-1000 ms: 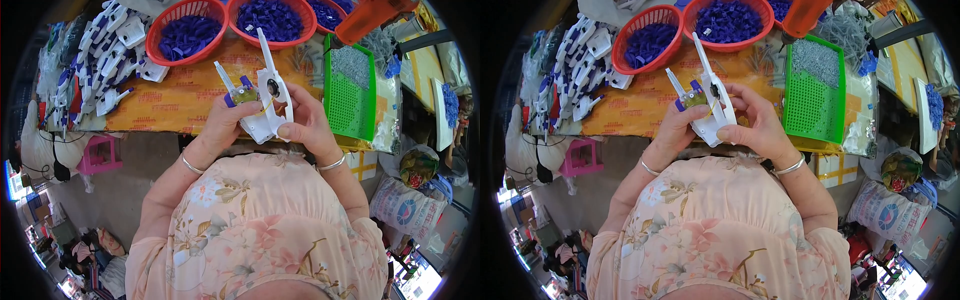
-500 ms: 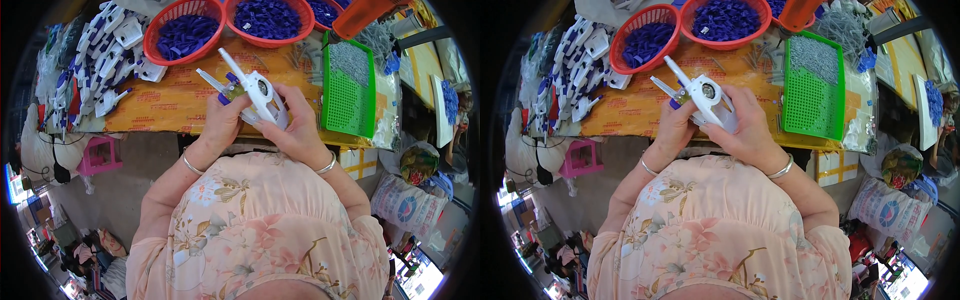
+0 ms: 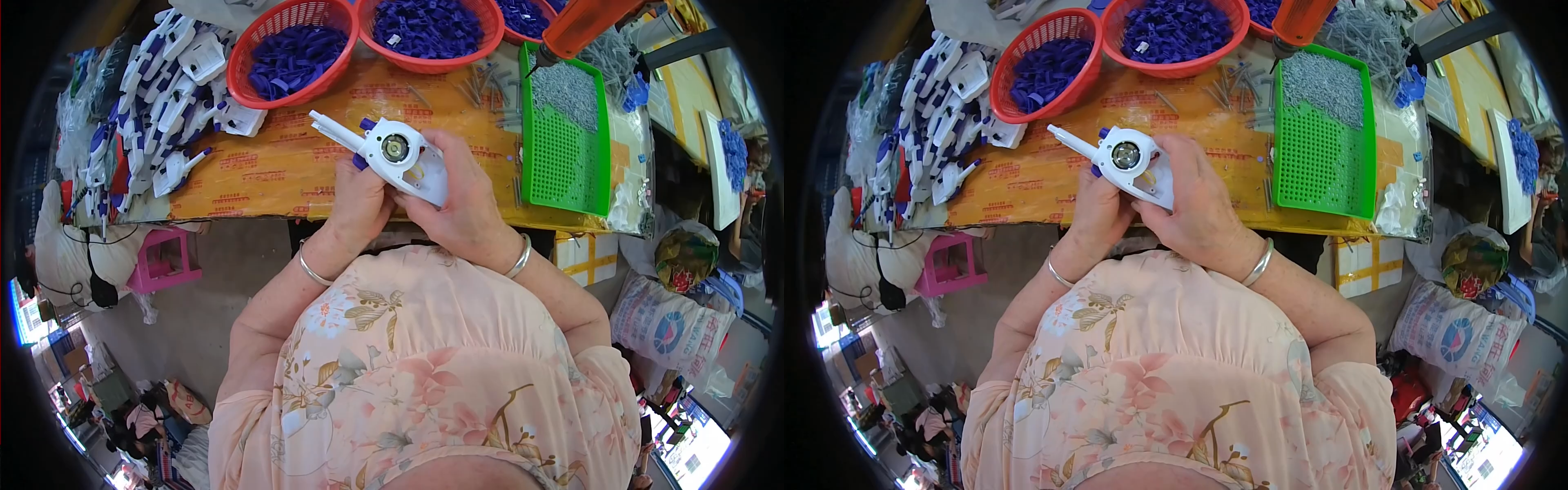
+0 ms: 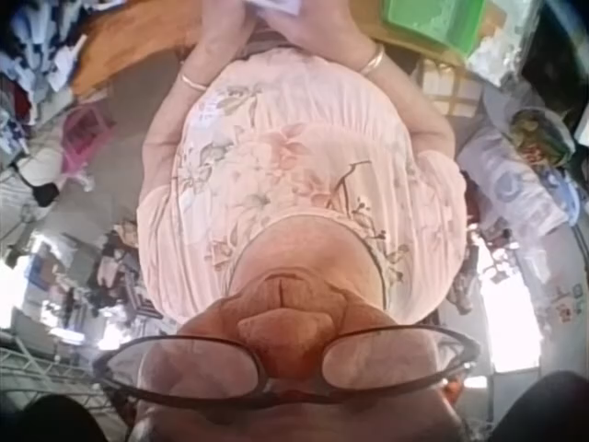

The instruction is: Assembling internal mechanisms and external casings of plastic toy guns at a factory workbench.

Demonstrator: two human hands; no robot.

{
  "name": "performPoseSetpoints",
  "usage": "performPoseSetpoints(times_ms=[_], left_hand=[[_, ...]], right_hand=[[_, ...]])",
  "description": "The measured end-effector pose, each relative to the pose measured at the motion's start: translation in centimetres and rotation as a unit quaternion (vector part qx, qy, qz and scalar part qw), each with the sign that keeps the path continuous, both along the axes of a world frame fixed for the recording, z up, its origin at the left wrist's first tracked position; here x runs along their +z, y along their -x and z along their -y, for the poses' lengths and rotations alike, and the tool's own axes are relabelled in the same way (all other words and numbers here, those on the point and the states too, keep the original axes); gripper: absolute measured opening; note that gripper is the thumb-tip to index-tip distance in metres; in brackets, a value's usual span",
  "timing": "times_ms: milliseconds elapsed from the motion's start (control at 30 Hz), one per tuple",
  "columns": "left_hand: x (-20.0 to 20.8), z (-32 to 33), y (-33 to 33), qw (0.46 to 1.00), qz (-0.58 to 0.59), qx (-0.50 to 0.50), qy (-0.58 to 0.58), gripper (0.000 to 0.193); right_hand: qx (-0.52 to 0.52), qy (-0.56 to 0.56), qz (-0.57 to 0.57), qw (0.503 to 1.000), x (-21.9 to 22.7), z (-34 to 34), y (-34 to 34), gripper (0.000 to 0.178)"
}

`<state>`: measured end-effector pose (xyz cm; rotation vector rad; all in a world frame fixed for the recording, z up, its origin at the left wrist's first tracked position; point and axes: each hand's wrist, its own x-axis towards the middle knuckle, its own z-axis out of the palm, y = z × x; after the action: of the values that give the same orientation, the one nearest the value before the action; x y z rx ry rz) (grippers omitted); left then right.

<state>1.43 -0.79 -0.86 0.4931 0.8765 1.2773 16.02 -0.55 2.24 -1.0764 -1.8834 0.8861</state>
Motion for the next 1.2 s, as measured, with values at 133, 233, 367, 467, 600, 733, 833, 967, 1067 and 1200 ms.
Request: performPoseSetpoints(times_ms=[133,233,367,467,600,733,833,967,1067,1200], left_hand=[[0.0,-0.1,-0.1,1.0,0.015,-0.001,-0.003,0.02],[0.2,0.0,0.1,1.0,0.012,-0.004,-0.002,0.02],[0.7,0.1,0.2,1.0,0.01,-0.02,0.0,0.019],[0.6,0.1,0.1,1.0,0.01,-0.018,-0.015,0.018],[0.2,0.1,0.4,0.999,0.028,-0.018,-0.026,0.021],[0.8,-0.1,1.0,0.996,0.076,-0.049,0.013,0.025],[1.5,-0.3,1.3,0.997,0.039,-0.061,0.032,0.028],[1.2,0.0,2.7,0.995,-0.015,-0.083,0.046,0.031],[1.5,0.4,2.6,0.996,-0.003,-0.086,0.033,0.03],[1.9,0.7,2.8,0.997,0.032,-0.073,0.019,0.03]], right_hand=[[-0.021,0.002,0.009,1.0,-0.2,0.0,-0.2,0.064],[0.004,0.022,0.013,1.0,0.3,0.1,-0.4,0.067],[0.012,0.008,0.035,0.999,0.6,0.3,-0.7,0.066],[0.013,0.01,0.051,0.999,0.6,0.2,-0.7,0.064],[0.016,-0.012,0.046,0.999,-0.2,-0.1,-0.7,0.064],[0.016,-0.006,0.032,0.999,-0.3,-0.1,-0.9,0.065],[0.009,-0.008,0.031,0.999,-0.7,-0.1,-1.3,0.068],[-0.023,-0.035,0.053,0.998,-1.3,-0.4,-1.9,0.071],[-0.033,-0.026,0.033,0.999,-1.4,-0.4,-1.8,0.071],[-0.035,0.038,-0.047,0.998,-1.8,-0.6,-2.1,0.066]])
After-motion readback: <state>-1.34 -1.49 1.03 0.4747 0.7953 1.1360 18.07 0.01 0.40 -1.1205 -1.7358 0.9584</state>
